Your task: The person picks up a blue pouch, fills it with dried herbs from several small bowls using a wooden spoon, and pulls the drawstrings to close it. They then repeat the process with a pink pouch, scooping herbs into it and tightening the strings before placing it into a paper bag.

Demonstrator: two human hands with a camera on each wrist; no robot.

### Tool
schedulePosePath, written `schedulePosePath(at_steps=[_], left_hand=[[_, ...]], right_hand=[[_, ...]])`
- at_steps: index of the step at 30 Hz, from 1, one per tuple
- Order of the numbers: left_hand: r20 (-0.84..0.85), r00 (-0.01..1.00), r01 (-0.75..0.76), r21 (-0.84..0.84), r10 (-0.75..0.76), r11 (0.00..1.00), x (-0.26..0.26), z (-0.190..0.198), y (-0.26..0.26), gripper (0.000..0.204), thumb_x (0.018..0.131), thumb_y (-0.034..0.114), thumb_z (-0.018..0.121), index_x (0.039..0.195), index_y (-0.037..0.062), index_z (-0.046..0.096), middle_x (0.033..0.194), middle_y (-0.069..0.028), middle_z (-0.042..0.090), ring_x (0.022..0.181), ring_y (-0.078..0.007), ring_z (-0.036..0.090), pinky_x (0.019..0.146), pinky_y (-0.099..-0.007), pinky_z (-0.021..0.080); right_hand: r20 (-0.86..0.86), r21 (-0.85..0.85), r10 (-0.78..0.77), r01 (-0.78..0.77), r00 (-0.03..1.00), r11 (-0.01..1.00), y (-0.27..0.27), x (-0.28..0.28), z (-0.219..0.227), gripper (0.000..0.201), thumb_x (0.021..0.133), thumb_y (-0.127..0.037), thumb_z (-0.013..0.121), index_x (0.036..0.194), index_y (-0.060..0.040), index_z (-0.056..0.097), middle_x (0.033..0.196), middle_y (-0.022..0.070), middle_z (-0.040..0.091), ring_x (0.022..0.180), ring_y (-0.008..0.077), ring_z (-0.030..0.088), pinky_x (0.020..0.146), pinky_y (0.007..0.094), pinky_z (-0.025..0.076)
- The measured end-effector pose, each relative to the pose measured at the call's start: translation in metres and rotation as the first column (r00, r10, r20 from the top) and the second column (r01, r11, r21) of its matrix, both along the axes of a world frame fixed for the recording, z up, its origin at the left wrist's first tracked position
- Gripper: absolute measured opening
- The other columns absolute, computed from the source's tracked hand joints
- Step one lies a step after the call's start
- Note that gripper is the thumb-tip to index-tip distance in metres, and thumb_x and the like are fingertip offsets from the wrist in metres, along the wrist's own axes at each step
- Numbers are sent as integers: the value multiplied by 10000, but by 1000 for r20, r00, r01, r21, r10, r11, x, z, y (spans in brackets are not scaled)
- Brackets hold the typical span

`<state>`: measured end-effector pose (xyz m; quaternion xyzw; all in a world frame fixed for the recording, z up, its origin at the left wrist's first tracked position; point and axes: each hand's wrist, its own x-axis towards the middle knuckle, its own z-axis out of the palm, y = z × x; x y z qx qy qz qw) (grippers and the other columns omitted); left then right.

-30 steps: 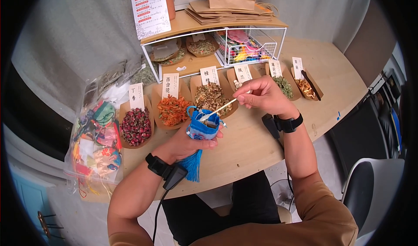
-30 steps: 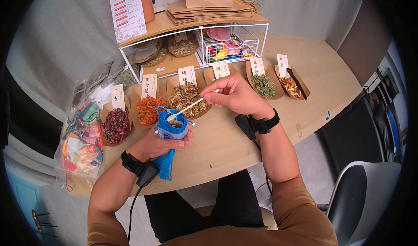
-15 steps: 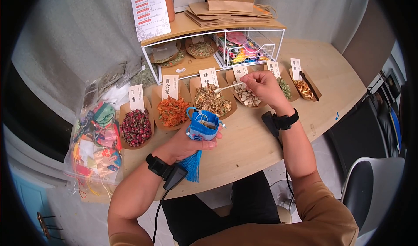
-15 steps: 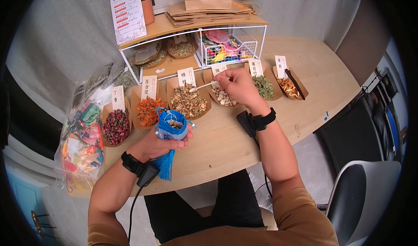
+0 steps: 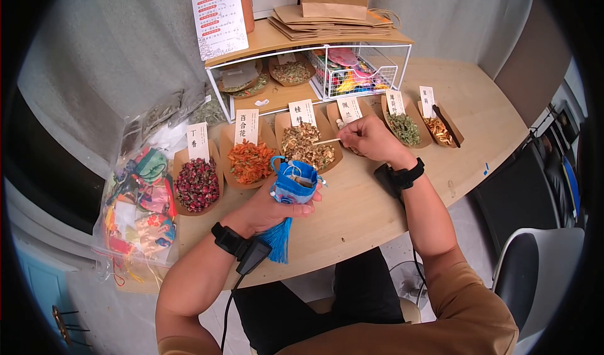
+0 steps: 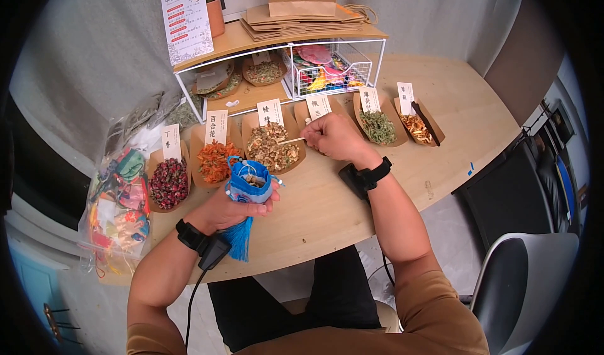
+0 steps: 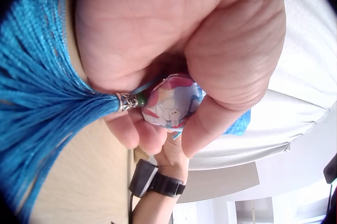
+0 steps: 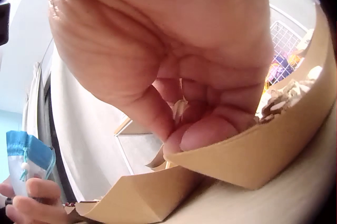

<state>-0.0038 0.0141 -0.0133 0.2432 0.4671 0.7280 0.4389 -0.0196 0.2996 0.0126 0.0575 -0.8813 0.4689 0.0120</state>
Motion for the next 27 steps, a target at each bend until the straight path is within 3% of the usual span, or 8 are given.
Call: schedulePosePath(at_steps=[7,16,19,22,27], left_hand=[[0,1000,-6,6,6,1000,0,0,0,513,752,3,772,1217,41,559,1120,-49,615,1070,-155,586,874,-311,496],[-3,1000,-4,11,5,1000,0,-1,0,517,752,6,776,1220,42,558,1135,-49,612,1080,-158,584,870,-312,499],[-17,999,-30,20,30,999,3,1,1,509,761,-26,744,1226,30,547,1097,-84,620,923,-142,608,800,-274,501],[-10,1000,-5,-1,5,1000,1,1,0,511,752,16,779,1214,42,562,1127,-47,611,1076,-156,583,880,-314,493],[-18,1000,-6,0,6,1000,1,1,0,514,750,23,782,1214,42,562,1114,-46,613,1070,-154,583,883,-312,489]], right_hand=[[162,-259,24,19,987,966,-2,0,4,146,923,-86,602,882,20,695,651,-11,591,544,48,495,480,204,400],[229,-336,-17,95,973,937,-4,0,7,142,938,-67,575,933,34,675,694,1,607,540,53,515,484,195,433],[228,-369,-4,90,974,925,-2,-2,4,140,937,-62,574,927,37,674,695,5,608,544,58,520,489,192,436],[228,-396,-14,105,974,912,-2,-3,4,139,936,-61,578,917,39,672,692,9,607,544,62,522,487,197,437],[232,-420,-14,113,973,900,-1,-5,3,139,935,-60,582,904,41,672,687,11,607,547,64,522,486,200,438]])
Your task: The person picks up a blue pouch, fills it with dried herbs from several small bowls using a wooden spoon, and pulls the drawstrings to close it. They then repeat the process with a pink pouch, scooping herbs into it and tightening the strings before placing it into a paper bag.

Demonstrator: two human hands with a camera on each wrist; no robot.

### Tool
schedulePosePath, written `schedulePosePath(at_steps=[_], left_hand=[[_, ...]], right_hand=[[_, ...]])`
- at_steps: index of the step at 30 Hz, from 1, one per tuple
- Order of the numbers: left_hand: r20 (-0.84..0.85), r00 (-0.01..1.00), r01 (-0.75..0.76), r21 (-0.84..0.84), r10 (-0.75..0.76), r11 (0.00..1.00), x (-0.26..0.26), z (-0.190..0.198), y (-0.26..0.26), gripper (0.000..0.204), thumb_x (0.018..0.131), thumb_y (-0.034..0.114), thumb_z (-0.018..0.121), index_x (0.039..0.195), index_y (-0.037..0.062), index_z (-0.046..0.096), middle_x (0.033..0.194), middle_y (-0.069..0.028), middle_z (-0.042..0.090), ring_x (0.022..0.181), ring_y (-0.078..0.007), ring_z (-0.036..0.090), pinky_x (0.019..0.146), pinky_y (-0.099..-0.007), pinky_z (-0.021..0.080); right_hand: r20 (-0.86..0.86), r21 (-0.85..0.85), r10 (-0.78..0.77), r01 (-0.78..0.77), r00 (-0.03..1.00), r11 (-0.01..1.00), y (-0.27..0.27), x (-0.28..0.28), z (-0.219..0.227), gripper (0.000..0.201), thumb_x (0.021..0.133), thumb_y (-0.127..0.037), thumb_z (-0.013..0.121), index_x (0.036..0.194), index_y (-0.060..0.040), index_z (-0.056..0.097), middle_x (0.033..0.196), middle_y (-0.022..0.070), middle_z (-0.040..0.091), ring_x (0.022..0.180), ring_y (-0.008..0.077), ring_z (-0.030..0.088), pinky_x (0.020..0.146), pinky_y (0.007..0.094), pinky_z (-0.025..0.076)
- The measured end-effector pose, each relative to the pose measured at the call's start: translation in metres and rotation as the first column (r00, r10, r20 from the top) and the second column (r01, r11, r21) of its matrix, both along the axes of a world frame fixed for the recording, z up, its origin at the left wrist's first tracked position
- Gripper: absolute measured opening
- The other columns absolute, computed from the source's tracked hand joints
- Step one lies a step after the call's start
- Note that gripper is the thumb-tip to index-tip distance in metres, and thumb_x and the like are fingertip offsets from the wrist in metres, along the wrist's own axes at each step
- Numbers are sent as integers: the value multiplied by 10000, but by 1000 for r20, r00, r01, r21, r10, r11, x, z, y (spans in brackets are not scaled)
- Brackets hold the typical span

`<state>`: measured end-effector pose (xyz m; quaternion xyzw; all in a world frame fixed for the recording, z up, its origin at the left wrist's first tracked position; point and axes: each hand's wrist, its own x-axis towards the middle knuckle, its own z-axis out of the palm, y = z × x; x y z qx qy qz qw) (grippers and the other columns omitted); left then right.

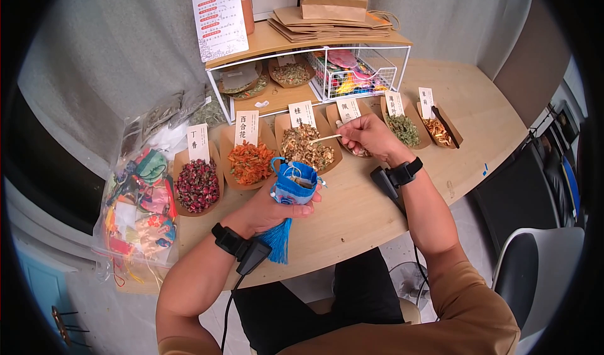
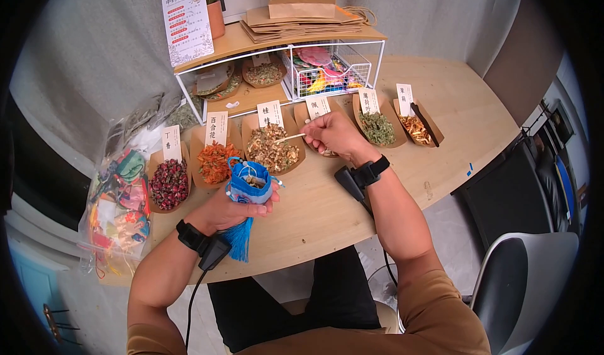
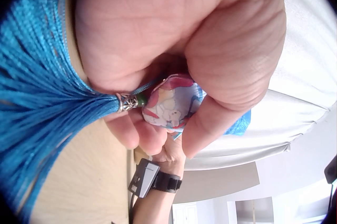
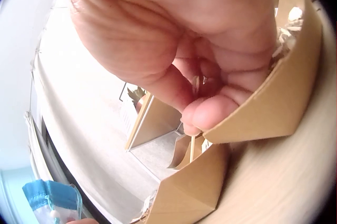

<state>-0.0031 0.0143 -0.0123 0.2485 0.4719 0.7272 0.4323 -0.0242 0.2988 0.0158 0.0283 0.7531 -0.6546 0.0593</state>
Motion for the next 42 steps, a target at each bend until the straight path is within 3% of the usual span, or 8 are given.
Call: schedulePosePath(at_steps=[4,19,31,34,37,42], left_hand=[[-9,1000,-22,23,22,999,2,0,1,506,758,-29,747,1221,30,552,1092,-83,623,920,-144,605,805,-278,496],[32,999,-14,32,13,999,2,0,1,515,761,-39,746,1231,31,548,1099,-84,622,912,-138,607,792,-267,499],[26,999,-24,9,24,1000,1,0,1,503,774,-16,741,1233,35,539,1094,-82,621,905,-138,606,776,-272,499],[11,1000,-24,9,24,1000,0,-2,1,494,780,-13,736,1231,37,539,1091,-80,621,905,-139,606,774,-274,500],[4,1000,-19,4,19,1000,0,-2,1,507,779,-9,739,1239,37,532,1096,-79,619,907,-138,606,774,-274,501],[24,999,-23,7,23,1000,2,0,1,514,785,-5,734,1250,44,522,1103,-76,616,915,-135,604,779,-272,503]], right_hand=[[-4,-16,-4,4,1000,1000,0,-1,0,137,932,-55,584,892,43,671,685,12,608,549,65,524,487,202,441],[-61,-3,-56,56,997,998,7,-2,-2,152,948,-95,582,968,10,690,723,9,624,586,56,539,516,193,452],[-160,-10,-36,35,987,999,-5,19,26,164,946,-54,557,1019,17,686,765,-3,627,628,41,535,560,183,451],[-202,-17,-10,6,979,1000,-11,28,36,162,943,-67,574,1022,14,689,758,-1,629,632,42,536,566,185,449],[-249,-31,92,-102,964,994,-10,34,38,184,938,-130,613,1023,15,689,765,14,639,636,51,541,563,196,447],[-257,2,234,-242,938,970,-13,44,44,166,929,-102,618,1039,-4,696,780,12,643,660,53,549,584,197,449]])
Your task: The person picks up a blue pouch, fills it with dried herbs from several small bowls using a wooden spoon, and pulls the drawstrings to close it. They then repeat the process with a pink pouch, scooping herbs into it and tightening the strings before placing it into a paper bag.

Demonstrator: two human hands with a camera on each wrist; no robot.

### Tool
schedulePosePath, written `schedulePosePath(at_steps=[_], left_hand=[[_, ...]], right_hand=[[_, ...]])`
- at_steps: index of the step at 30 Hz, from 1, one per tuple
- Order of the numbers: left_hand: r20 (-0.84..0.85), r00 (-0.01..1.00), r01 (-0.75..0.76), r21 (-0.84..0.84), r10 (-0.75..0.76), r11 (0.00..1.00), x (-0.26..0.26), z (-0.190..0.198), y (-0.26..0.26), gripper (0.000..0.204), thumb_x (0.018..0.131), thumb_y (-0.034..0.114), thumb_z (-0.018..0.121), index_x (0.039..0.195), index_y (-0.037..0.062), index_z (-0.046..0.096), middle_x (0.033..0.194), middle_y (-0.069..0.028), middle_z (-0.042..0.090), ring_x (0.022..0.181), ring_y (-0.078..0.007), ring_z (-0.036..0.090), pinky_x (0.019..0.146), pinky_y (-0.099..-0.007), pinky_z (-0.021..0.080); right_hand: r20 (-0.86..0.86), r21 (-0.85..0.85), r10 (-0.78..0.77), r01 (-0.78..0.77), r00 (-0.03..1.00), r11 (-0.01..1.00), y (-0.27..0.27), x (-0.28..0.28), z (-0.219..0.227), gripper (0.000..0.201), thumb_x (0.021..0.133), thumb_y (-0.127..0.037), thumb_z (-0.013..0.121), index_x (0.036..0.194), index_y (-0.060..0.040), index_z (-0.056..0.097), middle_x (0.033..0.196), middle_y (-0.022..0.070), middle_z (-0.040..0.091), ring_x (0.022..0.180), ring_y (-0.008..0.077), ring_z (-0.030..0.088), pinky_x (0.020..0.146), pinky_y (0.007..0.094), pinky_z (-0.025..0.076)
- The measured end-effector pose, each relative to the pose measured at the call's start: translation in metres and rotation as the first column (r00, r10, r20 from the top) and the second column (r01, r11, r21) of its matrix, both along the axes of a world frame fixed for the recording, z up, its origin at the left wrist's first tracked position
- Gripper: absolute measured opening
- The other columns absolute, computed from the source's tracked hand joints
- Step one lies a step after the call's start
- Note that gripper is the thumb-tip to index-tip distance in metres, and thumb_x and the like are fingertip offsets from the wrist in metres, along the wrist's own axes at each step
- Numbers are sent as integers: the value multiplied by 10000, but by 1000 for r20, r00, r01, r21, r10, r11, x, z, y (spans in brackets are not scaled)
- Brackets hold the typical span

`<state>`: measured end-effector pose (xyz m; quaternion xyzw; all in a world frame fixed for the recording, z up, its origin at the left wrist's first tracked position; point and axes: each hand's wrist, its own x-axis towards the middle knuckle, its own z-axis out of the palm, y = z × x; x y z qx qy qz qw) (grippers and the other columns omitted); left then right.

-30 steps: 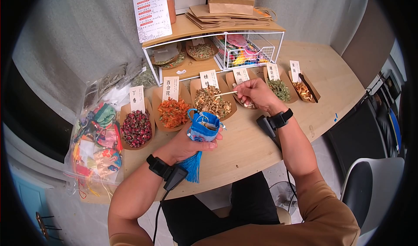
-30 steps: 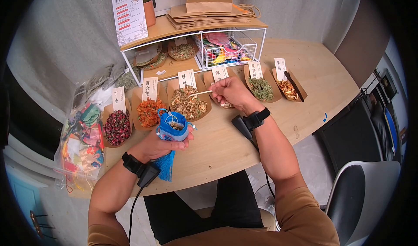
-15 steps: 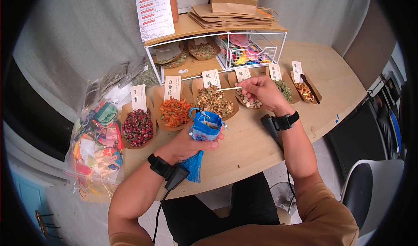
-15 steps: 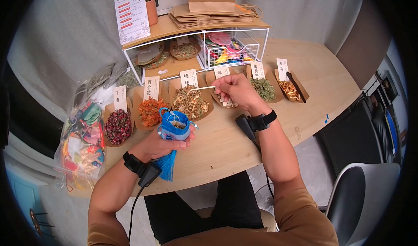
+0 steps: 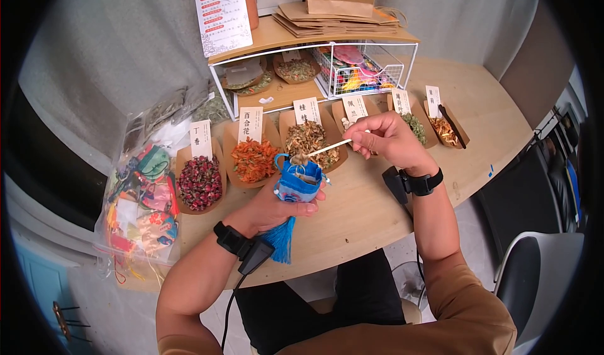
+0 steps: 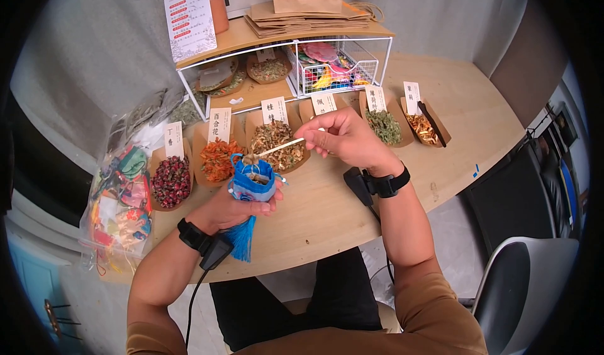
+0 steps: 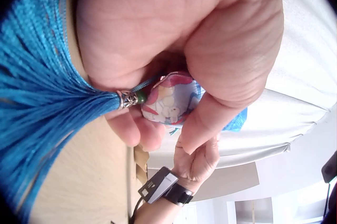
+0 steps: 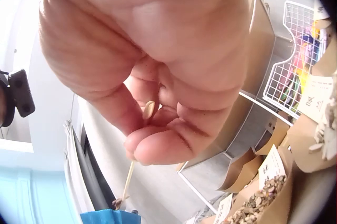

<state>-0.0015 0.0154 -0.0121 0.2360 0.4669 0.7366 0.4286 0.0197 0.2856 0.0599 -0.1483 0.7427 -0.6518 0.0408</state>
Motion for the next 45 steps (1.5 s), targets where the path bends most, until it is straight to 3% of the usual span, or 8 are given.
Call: schedulePosePath(at_steps=[10,16,19,25,31,34,37,45], left_hand=[[-13,1000,-1,22,1,1000,-1,-2,0,501,782,-2,740,1236,46,533,1101,-75,614,919,-137,603,777,-270,502],[3,1000,-1,18,1,1000,0,-1,0,497,781,-11,737,1233,44,537,1099,-78,615,919,-140,603,778,-272,502],[-1,1000,-4,21,4,1000,1,0,0,500,778,-16,737,1234,42,539,1103,-79,615,919,-140,603,778,-273,502],[-8,1000,3,19,-3,1000,0,-1,0,504,773,-17,742,1232,39,542,1106,-81,615,918,-140,603,781,-272,500],[-11,1000,10,23,-10,1000,-1,-2,0,501,767,-20,746,1223,37,548,1099,-81,618,911,-139,605,783,-267,497],[-14,1000,11,30,-10,1000,-1,-3,0,504,761,-25,750,1220,36,550,1098,-80,619,914,-140,606,785,-269,497],[-6,1000,5,29,-5,1000,-1,-3,0,510,755,-31,752,1220,34,551,1097,-82,619,918,-142,607,786,-272,498],[-15,1000,1,14,-1,1000,0,0,0,508,761,-38,736,1228,29,546,1094,-83,620,917,-144,608,789,-275,498]], right_hand=[[-208,18,71,-69,976,997,-2,-4,-5,152,905,-69,646,1032,-6,703,794,1,646,667,39,523,559,200,404],[-223,-50,-64,54,973,997,2,-11,-13,150,918,-78,629,1021,4,702,728,-6,618,617,29,491,507,190,375],[-103,17,-306,310,946,951,1,-17,-12,160,931,-102,615,1009,8,702,704,-10,613,596,31,491,510,200,385],[-143,347,-386,412,911,843,14,-26,-20,180,904,-116,622,927,43,703,691,48,655,609,87,568,556,266,456],[-214,527,-405,454,889,718,21,-32,-29,182,873,-128,636,866,42,702,636,107,634,598,119,592,581,297,475],[-272,511,-280,385,921,769,21,-35,-39,191,912,-119,605,861,41,696,659,15,628,587,68,540,536,247,440],[-142,547,-288,318,947,774,18,-34,-32,194,920,-138,610,887,35,692,674,13,625,566,65,527,502,243,417],[-6,298,-387,371,922,879,17,-38,-34,206,917,-178,627,885,18,681,697,15,631,600,61,529,542,242,428]])
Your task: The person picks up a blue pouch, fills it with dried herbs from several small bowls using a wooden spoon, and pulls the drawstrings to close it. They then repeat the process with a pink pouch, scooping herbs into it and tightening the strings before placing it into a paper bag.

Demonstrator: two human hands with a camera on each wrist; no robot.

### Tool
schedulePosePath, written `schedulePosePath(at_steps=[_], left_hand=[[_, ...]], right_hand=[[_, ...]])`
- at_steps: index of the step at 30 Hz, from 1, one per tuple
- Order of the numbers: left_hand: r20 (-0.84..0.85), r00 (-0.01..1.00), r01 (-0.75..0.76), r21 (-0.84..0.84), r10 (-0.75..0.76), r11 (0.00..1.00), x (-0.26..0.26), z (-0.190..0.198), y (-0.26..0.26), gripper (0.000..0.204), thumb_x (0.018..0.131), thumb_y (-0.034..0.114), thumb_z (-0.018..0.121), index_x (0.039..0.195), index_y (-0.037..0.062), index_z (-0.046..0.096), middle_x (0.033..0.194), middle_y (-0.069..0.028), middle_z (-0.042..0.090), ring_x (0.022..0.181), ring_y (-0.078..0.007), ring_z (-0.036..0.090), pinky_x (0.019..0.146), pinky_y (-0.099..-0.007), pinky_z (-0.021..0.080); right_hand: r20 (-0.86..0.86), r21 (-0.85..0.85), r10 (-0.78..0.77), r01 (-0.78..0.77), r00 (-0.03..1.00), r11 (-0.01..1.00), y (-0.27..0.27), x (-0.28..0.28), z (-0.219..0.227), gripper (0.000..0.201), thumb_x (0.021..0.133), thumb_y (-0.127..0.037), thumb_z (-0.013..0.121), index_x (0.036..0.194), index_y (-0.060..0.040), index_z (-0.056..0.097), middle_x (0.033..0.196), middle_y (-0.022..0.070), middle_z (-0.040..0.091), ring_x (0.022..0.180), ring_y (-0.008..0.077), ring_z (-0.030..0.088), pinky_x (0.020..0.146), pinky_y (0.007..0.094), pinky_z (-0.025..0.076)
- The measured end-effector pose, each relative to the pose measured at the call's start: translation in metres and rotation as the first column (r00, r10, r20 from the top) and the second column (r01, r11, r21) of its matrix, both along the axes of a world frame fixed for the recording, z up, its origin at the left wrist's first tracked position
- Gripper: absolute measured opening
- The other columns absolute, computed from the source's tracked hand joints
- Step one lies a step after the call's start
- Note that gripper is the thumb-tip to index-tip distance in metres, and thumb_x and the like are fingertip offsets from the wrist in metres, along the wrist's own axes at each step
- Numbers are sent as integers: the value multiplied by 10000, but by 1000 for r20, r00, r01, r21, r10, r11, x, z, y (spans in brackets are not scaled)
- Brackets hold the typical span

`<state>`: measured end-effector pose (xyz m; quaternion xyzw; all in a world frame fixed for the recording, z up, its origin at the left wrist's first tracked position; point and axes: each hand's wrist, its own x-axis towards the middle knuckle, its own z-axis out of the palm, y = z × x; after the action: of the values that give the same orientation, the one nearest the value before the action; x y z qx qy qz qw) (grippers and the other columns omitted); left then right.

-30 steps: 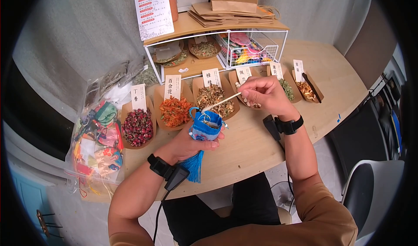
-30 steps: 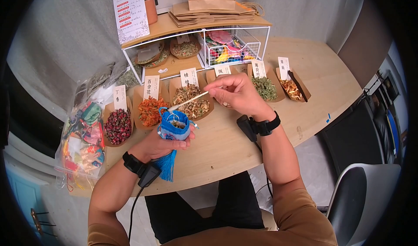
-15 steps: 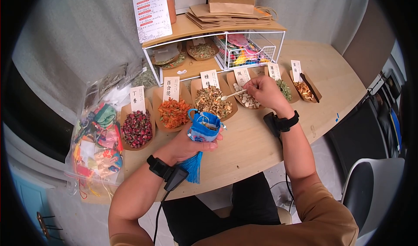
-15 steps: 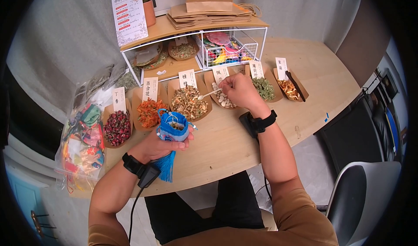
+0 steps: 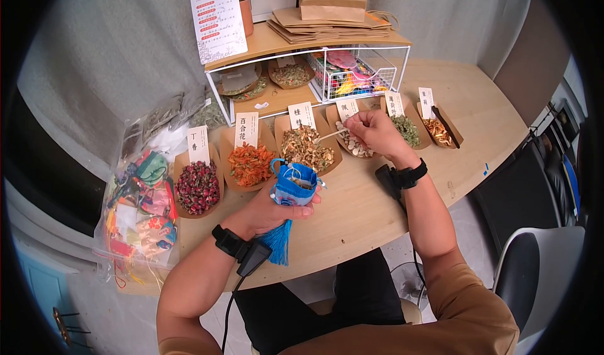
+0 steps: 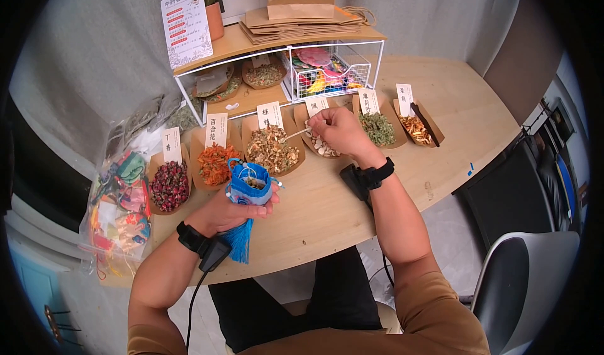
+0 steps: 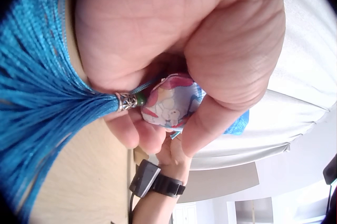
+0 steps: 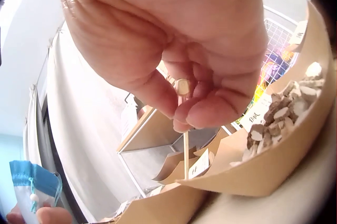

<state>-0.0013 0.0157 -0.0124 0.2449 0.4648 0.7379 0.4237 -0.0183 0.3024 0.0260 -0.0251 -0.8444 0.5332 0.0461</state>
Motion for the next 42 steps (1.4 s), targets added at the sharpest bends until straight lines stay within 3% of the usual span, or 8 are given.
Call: schedulePosePath(at_steps=[7,13,19,22,25,28,31,42], left_hand=[[-5,1000,1,-8,-1,1000,-1,-1,-1,506,760,-46,730,1226,30,547,1093,-82,619,916,-143,604,790,-273,497],[-6,1000,-3,-4,3,1000,1,1,0,503,759,-41,735,1222,29,551,1090,-82,621,914,-144,607,791,-272,498],[8,1000,-1,12,1,1000,0,-2,0,509,757,-22,750,1223,28,550,1088,-85,622,911,-146,611,790,-274,500],[4,1000,27,-8,-27,1000,-3,-4,-2,517,754,2,766,1224,48,556,1131,-54,610,1066,-155,585,841,-303,500],[9,999,33,-24,-32,999,-3,-3,-2,514,756,-7,760,1224,49,555,1135,-55,607,1067,-154,584,841,-301,501],[-1,1000,20,-26,-20,999,-3,-3,-2,514,757,-11,757,1226,50,554,1125,-54,611,1068,-153,583,842,-300,502],[14,1000,-2,2,2,1000,0,1,0,512,761,-20,747,1228,21,541,1085,-83,625,918,-145,611,790,-276,500],[10,1000,0,-5,0,1000,0,0,0,519,762,-31,736,1238,30,538,1093,-84,625,917,-146,609,792,-278,497]], right_hand=[[-94,98,-21,31,995,995,4,-4,-9,205,921,-171,627,876,23,676,697,-3,614,558,42,488,487,218,385],[31,128,47,-50,998,991,7,-2,-5,188,918,-143,622,910,33,687,688,3,611,580,47,496,506,218,396],[80,-188,144,-127,986,974,3,-5,-10,150,915,-100,617,879,28,686,664,9,606,538,56,520,490,214,426],[98,-148,179,-163,979,975,1,-4,-11,152,922,-102,618,869,23,687,662,8,600,532,59,519,493,207,437],[112,-126,164,-149,980,981,-3,-4,-9,143,918,-97,623,872,22,689,676,10,608,523,54,511,491,203,440],[127,-162,171,-150,977,975,-6,-2,-6,134,917,-92,623,889,20,692,684,9,609,530,55,513,492,203,439],[144,-233,148,-111,978,966,-4,-2,-6,127,916,-85,622,894,18,693,687,9,609,547,57,523,497,203,441],[114,-320,140,-97,984,943,-1,-7,-12,145,931,-75,606,914,56,666,696,31,621,548,74,539,495,208,451]])
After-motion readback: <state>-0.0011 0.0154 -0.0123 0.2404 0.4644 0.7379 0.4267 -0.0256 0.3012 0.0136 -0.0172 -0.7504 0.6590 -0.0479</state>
